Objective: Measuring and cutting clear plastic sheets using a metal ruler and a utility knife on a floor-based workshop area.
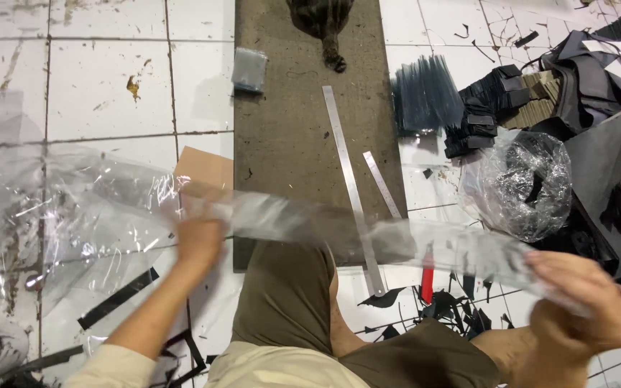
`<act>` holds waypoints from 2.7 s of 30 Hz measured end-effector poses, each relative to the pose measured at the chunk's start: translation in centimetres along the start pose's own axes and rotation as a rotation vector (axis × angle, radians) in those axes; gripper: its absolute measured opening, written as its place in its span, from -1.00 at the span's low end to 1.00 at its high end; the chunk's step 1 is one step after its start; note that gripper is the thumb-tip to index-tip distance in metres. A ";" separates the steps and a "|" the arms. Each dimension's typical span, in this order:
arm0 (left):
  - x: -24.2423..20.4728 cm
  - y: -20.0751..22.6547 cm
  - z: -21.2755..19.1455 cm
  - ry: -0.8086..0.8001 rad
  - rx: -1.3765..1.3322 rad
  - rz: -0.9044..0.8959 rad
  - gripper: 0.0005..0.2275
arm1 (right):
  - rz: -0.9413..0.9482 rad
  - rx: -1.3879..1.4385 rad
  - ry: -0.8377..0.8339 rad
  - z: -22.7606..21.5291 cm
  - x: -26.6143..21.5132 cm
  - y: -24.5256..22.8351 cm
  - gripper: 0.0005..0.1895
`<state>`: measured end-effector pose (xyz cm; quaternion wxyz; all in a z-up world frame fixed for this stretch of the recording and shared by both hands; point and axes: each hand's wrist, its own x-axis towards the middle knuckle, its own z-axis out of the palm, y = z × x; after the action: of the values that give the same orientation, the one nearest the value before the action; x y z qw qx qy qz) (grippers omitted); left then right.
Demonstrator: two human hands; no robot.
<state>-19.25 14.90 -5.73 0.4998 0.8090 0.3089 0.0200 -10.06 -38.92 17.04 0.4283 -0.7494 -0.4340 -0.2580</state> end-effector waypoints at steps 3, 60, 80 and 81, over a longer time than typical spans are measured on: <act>5.3 -13.9 -5.9 -0.056 1.029 -0.088 -0.65 | 0.181 -0.088 0.088 -1.3 -0.1 -0.9 -0.57; -8.1 25.0 7.5 -0.405 0.060 1.360 -0.87 | -0.045 -0.168 -0.444 3.5 8.2 -6.6 -0.91; 4.0 -4.2 -3.4 -0.472 1.026 0.648 -0.56 | 0.134 -0.126 -0.351 1.8 11.6 -4.2 -0.81; 2.4 0.2 -3.1 -0.478 0.794 0.653 -0.33 | 0.118 -0.143 -0.385 2.0 12.0 -4.4 -0.81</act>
<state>-18.22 18.56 -4.67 0.1809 0.9705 -0.0952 -0.1278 -8.00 -30.94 27.02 0.2976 -0.8374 -0.4438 -0.1148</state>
